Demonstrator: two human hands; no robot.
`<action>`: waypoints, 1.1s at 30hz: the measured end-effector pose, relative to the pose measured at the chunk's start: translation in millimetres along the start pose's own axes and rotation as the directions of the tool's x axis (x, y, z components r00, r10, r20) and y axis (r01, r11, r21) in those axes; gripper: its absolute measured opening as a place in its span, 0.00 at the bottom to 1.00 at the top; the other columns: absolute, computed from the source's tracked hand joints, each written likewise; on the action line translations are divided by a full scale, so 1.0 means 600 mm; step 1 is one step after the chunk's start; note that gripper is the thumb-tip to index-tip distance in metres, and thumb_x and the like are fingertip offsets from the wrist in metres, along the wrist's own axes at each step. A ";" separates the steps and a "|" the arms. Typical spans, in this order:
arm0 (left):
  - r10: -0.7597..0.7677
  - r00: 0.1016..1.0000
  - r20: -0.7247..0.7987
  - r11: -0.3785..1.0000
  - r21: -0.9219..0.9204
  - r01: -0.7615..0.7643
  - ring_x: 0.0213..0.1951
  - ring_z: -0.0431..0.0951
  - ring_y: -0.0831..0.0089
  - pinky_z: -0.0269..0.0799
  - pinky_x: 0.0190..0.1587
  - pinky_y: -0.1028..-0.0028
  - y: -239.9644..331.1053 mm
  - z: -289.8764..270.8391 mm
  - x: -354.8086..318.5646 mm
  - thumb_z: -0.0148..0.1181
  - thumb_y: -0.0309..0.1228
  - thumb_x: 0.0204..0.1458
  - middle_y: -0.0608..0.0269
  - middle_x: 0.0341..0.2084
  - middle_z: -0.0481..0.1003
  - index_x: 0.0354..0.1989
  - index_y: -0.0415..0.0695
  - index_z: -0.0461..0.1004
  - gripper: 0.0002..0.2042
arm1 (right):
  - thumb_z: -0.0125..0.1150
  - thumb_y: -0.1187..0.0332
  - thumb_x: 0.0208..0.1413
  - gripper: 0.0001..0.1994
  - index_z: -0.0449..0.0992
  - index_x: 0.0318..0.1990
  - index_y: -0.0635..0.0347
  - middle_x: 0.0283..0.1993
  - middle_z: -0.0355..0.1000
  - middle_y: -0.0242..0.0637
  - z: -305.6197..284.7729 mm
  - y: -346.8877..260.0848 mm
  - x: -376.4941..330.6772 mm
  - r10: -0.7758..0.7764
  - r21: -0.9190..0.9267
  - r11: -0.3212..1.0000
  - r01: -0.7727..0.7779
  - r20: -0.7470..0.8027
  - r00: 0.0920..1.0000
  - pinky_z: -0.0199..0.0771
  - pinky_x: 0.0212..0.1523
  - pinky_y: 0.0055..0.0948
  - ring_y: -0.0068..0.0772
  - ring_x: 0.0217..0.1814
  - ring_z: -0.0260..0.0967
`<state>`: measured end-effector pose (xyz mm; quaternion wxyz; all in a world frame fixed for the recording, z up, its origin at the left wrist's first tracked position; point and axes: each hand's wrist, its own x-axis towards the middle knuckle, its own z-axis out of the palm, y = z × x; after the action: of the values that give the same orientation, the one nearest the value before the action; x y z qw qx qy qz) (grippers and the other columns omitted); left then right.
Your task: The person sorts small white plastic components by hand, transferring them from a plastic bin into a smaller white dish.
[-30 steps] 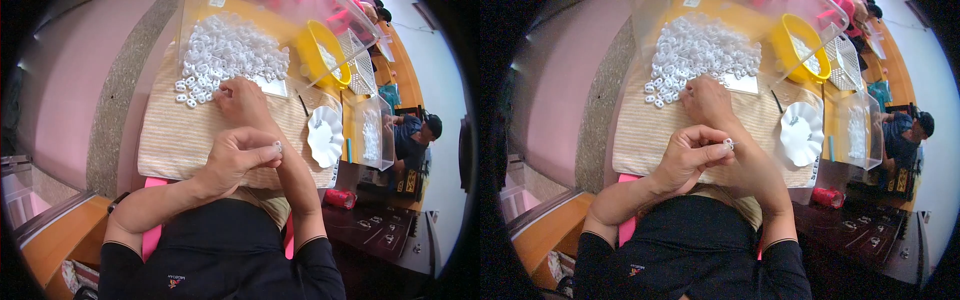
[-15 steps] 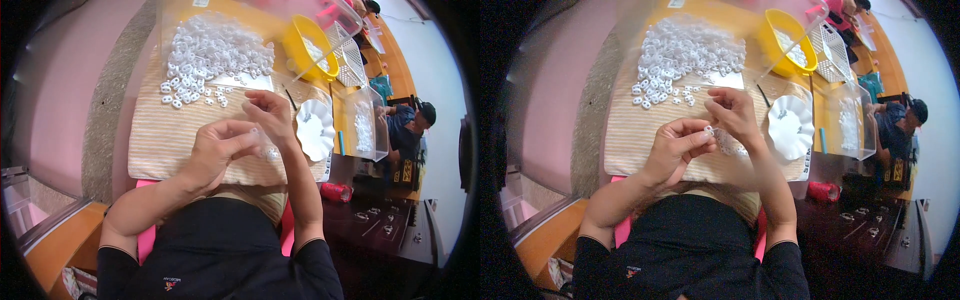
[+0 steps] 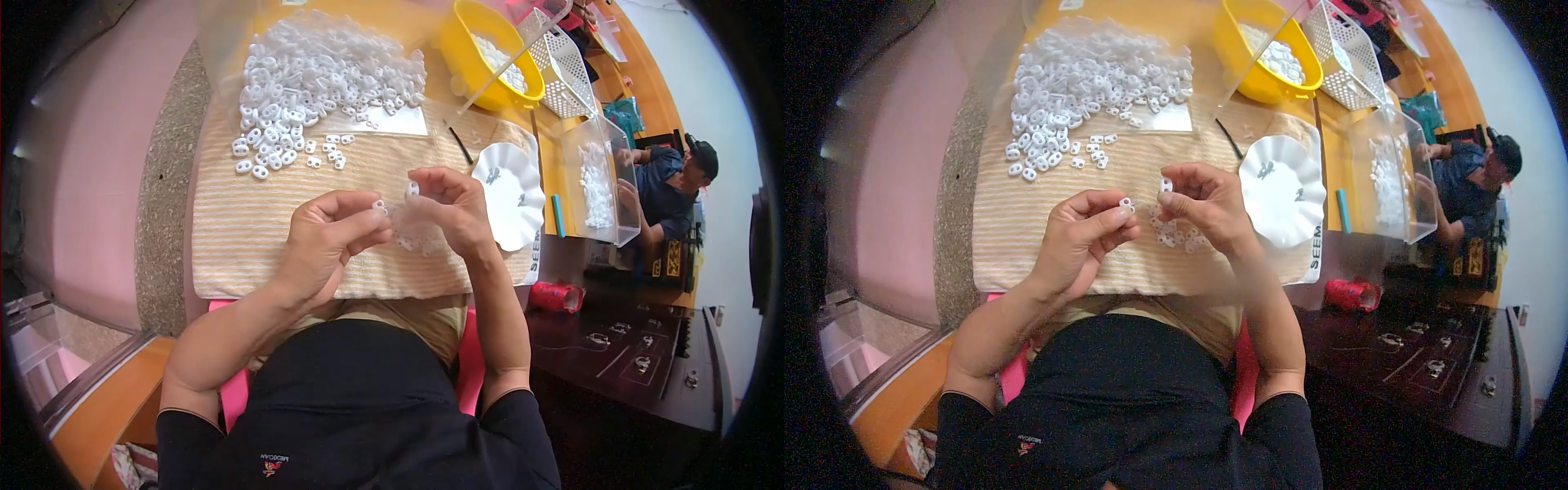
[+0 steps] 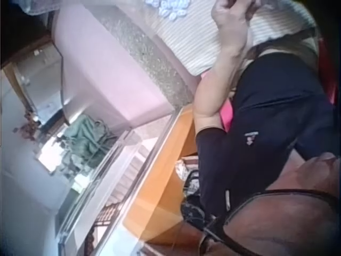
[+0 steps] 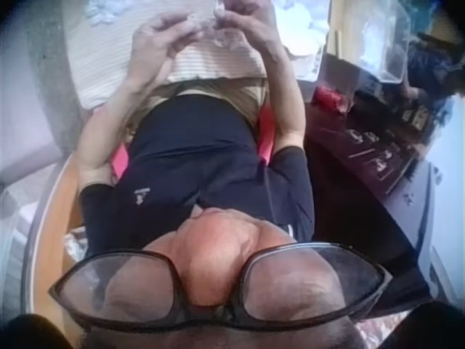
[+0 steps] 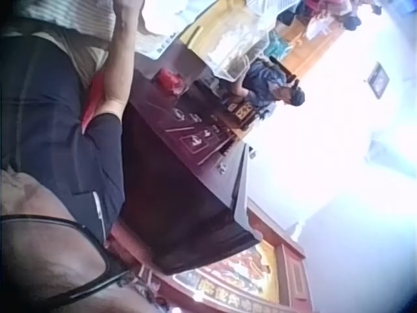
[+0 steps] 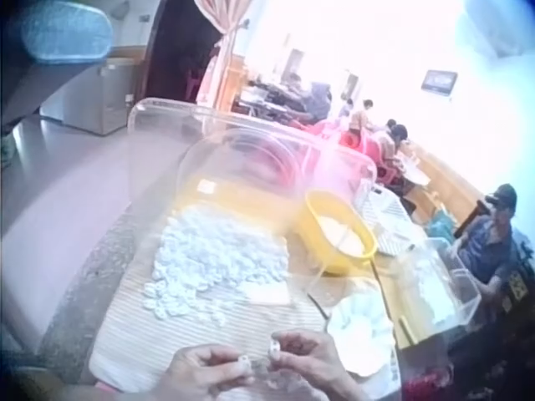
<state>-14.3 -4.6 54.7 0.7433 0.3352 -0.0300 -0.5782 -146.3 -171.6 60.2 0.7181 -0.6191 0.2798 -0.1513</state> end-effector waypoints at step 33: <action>-0.049 0.998 -0.032 0.998 0.028 0.050 0.36 0.79 0.73 0.80 0.43 0.73 0.002 -0.013 0.014 0.59 0.20 0.53 0.60 0.33 0.77 0.41 0.37 0.75 0.08 | 0.59 0.74 0.58 0.10 0.74 0.46 0.69 0.36 0.75 0.36 0.012 0.007 -0.010 -0.010 0.059 0.998 0.011 -0.002 1.000 0.77 0.39 0.24 0.25 0.37 0.74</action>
<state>-7.4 -8.3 46.6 0.7241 0.3556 -0.0182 -0.5907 -147.6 -161.6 57.7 0.7349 -0.5990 0.2725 -0.1637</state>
